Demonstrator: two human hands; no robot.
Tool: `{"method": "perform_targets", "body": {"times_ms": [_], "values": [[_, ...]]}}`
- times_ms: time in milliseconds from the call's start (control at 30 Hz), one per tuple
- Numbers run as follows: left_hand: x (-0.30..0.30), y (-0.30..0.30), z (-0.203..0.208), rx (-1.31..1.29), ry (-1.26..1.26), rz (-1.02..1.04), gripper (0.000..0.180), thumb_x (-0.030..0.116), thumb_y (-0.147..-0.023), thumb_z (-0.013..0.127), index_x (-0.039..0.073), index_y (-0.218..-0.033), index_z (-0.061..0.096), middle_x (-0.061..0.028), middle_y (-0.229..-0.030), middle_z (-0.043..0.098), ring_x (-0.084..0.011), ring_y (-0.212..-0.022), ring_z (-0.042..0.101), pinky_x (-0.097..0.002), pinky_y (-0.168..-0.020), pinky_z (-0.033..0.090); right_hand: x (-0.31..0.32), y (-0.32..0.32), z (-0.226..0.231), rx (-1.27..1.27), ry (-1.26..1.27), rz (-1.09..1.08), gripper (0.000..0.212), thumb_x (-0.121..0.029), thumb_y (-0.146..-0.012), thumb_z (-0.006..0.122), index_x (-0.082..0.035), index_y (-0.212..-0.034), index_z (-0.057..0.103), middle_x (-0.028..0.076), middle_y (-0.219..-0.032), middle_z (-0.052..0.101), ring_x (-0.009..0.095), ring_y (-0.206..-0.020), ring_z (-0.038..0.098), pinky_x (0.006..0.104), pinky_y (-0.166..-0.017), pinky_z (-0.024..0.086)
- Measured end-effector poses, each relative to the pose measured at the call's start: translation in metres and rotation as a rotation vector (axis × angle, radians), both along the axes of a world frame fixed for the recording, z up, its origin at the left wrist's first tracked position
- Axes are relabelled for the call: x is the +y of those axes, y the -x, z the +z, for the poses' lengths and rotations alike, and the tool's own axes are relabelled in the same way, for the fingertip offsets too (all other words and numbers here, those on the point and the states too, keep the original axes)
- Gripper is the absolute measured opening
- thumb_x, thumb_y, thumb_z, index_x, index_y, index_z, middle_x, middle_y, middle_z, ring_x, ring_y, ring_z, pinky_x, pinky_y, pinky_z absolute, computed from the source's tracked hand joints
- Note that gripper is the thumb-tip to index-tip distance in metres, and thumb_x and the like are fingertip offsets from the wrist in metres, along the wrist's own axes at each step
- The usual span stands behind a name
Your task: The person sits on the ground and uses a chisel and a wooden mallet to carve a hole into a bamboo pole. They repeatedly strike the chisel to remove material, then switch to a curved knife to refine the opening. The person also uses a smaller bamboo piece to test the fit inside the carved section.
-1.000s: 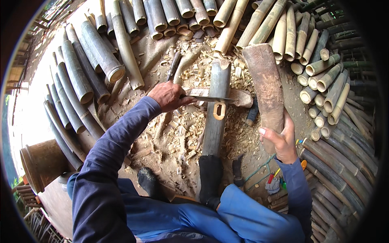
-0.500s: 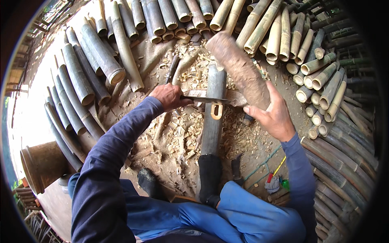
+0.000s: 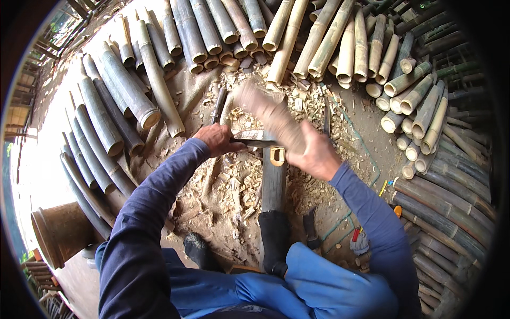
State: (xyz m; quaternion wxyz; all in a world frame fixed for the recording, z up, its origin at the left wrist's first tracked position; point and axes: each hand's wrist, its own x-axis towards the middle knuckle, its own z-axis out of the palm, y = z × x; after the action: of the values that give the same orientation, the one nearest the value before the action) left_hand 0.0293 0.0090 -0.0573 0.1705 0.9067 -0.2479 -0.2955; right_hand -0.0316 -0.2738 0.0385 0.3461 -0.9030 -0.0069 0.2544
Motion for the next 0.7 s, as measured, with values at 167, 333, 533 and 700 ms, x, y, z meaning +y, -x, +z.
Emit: {"method": "perform_targets", "body": {"times_ms": [167, 333, 533, 700], "values": [[0.002, -0.007, -0.011, 0.069, 0.024, -0.063, 0.063, 0.061, -0.088, 0.065, -0.001, -0.086, 0.076, -0.0197, -0.071, 0.069, -0.035, -0.068, 0.07, -0.0452, -0.069, 0.055, -0.017, -0.036, 0.018, -0.032, 0.096, 0.133, 0.071, -0.031, -0.068, 0.083, 0.008, -0.12, 0.054, 0.022, -0.109, 0.068, 0.032, -0.098, 0.068, 0.0391, -0.091, 0.054], [0.003, -0.005, -0.017, 0.11, 0.017, -0.004, 0.065, 0.062, -0.086, 0.066, -0.002, -0.084, 0.076, -0.0196, -0.07, 0.069, -0.0347, -0.072, 0.07, -0.0451, -0.073, 0.055, -0.006, -0.017, -0.005, -0.525, -0.244, -0.055, 0.066, -0.035, -0.077, 0.078, 0.008, -0.119, 0.051, 0.028, -0.112, 0.065, 0.034, -0.105, 0.066, 0.0411, -0.093, 0.052], [0.002, -0.021, -0.009, 0.298, -0.051, -0.103, 0.062, 0.066, -0.089, 0.06, 0.008, -0.077, 0.077, -0.0102, -0.063, 0.067, -0.0226, -0.055, 0.064, -0.0405, -0.06, 0.054, -0.025, 0.007, -0.029, 0.017, -0.213, 0.053, 0.089, -0.034, -0.074, 0.081, 0.011, -0.136, 0.037, 0.028, -0.131, 0.055, 0.032, -0.121, 0.058, 0.0377, -0.104, 0.047], [0.016, 0.046, -0.009, -0.282, 0.019, -0.087, 0.049, 0.058, -0.097, 0.051, 0.011, -0.086, 0.061, -0.008, -0.073, 0.062, -0.0211, -0.056, 0.059, -0.0379, -0.054, 0.049, -0.03, 0.02, 0.021, 0.06, -0.76, -0.328, 0.082, -0.024, -0.07, 0.08, 0.005, -0.136, 0.04, 0.013, -0.109, 0.06, 0.021, -0.094, 0.065, 0.0336, -0.086, 0.055]]}}
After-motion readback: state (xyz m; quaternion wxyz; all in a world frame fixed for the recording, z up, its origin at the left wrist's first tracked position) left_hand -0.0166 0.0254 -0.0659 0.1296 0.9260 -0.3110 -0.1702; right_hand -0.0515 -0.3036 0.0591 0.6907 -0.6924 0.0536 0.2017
